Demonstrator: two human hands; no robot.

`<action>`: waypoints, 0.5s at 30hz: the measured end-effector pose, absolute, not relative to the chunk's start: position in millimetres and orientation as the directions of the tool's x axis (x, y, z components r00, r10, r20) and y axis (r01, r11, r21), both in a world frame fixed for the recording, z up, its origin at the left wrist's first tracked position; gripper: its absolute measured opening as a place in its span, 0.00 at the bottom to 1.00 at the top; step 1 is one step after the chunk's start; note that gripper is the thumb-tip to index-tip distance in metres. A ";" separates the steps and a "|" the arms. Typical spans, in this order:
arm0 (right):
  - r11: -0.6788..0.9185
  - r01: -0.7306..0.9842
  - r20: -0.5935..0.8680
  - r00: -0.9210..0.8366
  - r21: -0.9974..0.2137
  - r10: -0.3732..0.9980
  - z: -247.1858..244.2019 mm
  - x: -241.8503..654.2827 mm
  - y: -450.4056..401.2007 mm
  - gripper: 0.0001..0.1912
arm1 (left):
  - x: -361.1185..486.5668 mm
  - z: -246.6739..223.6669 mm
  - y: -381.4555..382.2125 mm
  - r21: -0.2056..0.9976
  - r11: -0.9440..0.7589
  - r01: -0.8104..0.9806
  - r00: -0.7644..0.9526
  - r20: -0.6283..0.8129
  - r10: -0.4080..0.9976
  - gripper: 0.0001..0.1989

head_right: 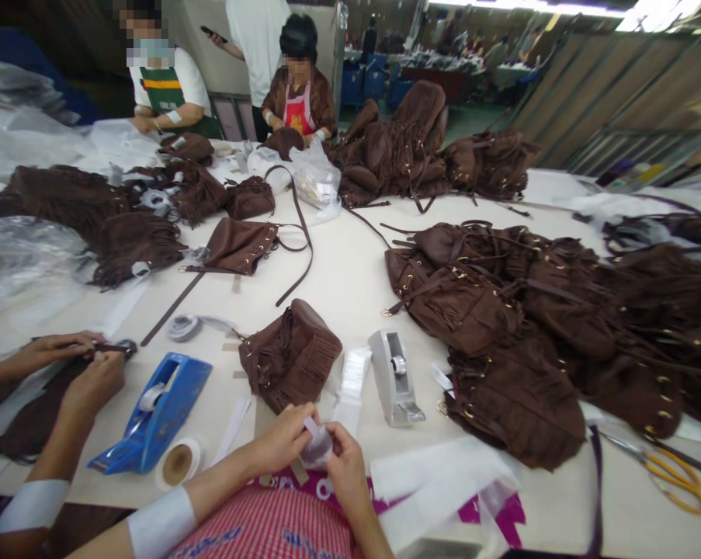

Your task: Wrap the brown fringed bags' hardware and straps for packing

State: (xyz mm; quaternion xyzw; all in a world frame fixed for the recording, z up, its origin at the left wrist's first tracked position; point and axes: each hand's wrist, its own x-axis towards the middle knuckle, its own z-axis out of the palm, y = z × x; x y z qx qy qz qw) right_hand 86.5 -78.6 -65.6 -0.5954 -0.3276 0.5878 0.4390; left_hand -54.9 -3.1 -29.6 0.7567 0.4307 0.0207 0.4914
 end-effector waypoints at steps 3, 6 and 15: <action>-0.411 -0.127 -0.422 0.082 -0.903 0.903 -70.1 85.8 -80.7 0.11 | -55.3 -29.5 -4.0 0.758 -0.143 0.637 0.613 -0.385 0.690 0.05; -0.455 -0.106 -0.460 0.031 -0.884 0.887 -73.8 93.3 -86.7 0.10 | -56.5 -25.9 -1.1 0.769 -0.106 0.630 0.571 -0.366 0.735 0.06; -0.392 0.109 -0.398 -0.042 -0.914 0.916 -43.2 137.8 -106.0 0.19 | -73.4 -22.5 2.5 0.911 0.039 0.411 0.558 -0.285 0.780 0.02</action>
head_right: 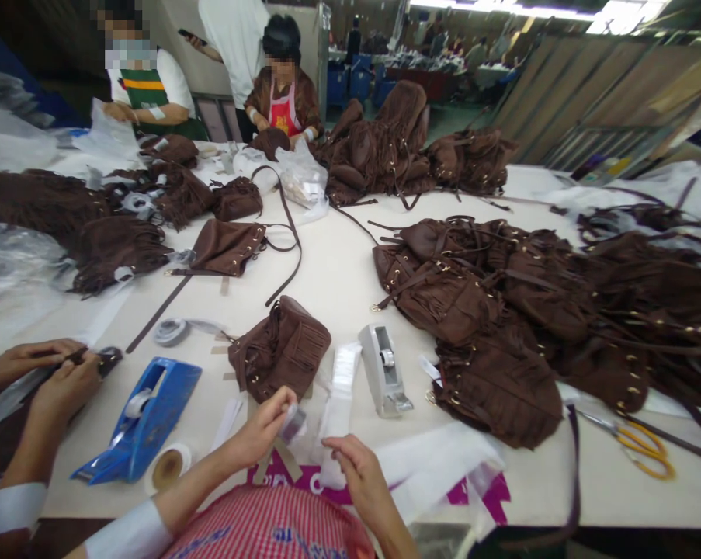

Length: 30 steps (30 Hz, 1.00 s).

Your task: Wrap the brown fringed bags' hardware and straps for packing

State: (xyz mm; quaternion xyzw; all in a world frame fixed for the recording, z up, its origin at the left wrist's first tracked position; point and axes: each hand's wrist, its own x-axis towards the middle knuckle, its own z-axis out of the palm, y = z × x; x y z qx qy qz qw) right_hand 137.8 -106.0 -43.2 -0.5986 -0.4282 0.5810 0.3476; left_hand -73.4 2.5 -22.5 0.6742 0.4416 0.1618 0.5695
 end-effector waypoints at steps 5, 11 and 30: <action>-0.229 0.226 -0.249 -0.061 -0.947 0.967 -11.5 129.6 -96.6 0.20 | -78.3 -31.5 3.0 0.941 0.119 0.317 0.554 -0.286 0.782 0.07; -0.356 0.031 -0.349 0.138 -0.934 0.927 -25.6 113.6 -99.0 0.21 | -75.5 -33.6 -2.1 0.938 0.059 0.341 0.557 -0.253 0.791 0.03; -0.343 -0.012 -0.342 -0.021 -0.939 0.939 -58.7 84.9 -104.6 0.23 | -73.6 -38.3 -6.7 0.880 -0.079 0.469 0.661 -0.290 0.693 0.05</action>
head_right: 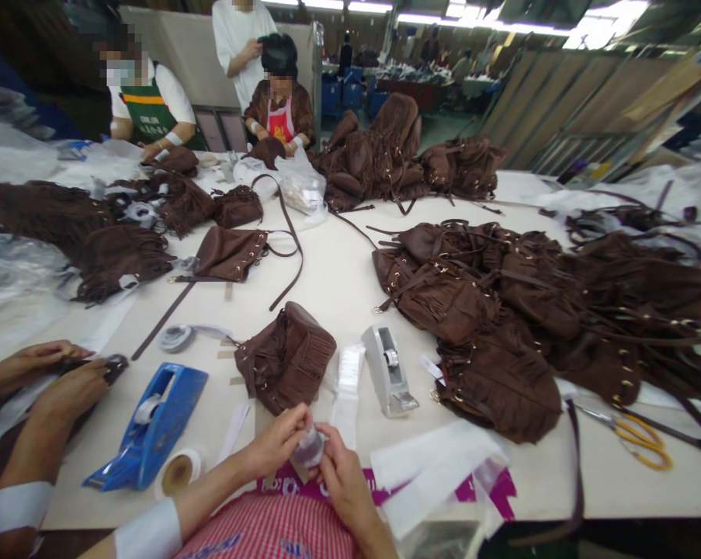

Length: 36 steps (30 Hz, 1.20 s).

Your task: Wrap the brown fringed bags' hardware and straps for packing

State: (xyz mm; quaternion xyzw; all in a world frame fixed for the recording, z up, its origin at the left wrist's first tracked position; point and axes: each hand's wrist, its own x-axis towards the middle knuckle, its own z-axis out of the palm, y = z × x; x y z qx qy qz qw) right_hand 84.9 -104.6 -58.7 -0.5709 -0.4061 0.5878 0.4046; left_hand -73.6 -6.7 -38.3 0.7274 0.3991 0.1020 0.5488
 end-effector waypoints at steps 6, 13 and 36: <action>-0.296 0.325 -0.259 0.153 -0.898 0.954 -68.9 78.9 -113.7 0.19 | -68.7 -48.0 -5.9 0.863 -0.057 0.503 0.649 -0.333 0.685 0.05; -0.411 0.217 -0.370 0.207 -0.885 0.906 -75.7 70.2 -114.6 0.21 | -64.2 -49.0 -7.3 0.826 -0.072 0.558 0.647 -0.379 0.661 0.06; -0.433 0.232 -0.340 0.351 -0.871 0.873 -72.9 58.7 -106.4 0.05 | -72.7 -50.0 -4.2 0.846 -0.122 0.518 0.740 -0.372 0.560 0.03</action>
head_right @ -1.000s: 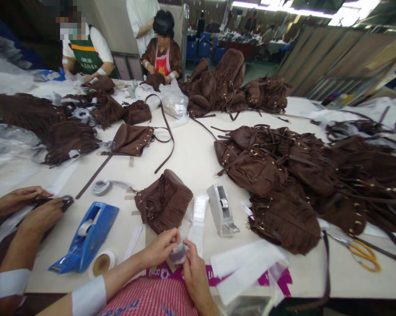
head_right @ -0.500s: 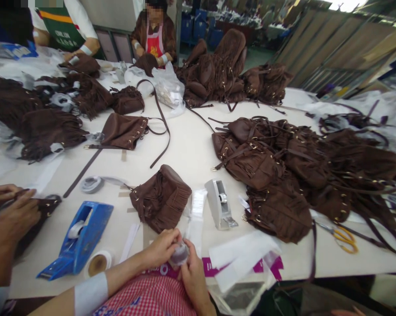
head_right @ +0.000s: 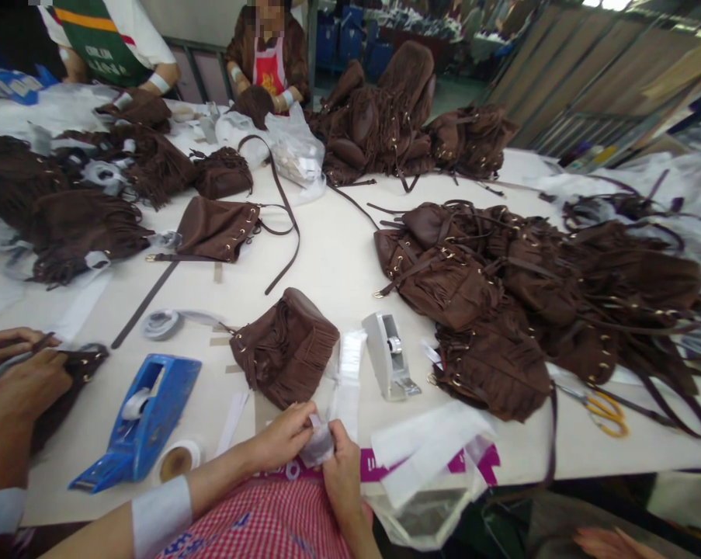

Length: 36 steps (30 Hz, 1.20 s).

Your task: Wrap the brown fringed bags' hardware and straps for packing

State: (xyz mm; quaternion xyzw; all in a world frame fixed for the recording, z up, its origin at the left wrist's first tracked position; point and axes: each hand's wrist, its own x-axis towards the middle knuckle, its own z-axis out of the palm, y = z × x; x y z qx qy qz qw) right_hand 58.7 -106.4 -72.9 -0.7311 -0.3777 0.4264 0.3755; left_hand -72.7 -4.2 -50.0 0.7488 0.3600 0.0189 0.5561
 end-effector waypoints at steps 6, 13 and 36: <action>-0.361 0.345 -0.256 0.313 -0.867 0.915 -75.8 64.8 -112.5 0.07 | -83.2 -39.4 -5.2 0.873 -0.068 0.484 0.752 -0.374 0.543 0.08; -0.377 0.360 -0.232 0.386 -0.853 0.893 -78.4 61.8 -114.0 0.10 | -79.8 -49.7 -4.4 0.916 0.027 0.401 0.781 -0.357 0.512 0.12; -0.378 0.148 -0.320 0.310 -0.914 0.895 -72.8 60.9 -113.2 0.05 | -64.1 -64.4 -11.8 0.911 0.201 0.359 0.708 -0.406 0.577 0.06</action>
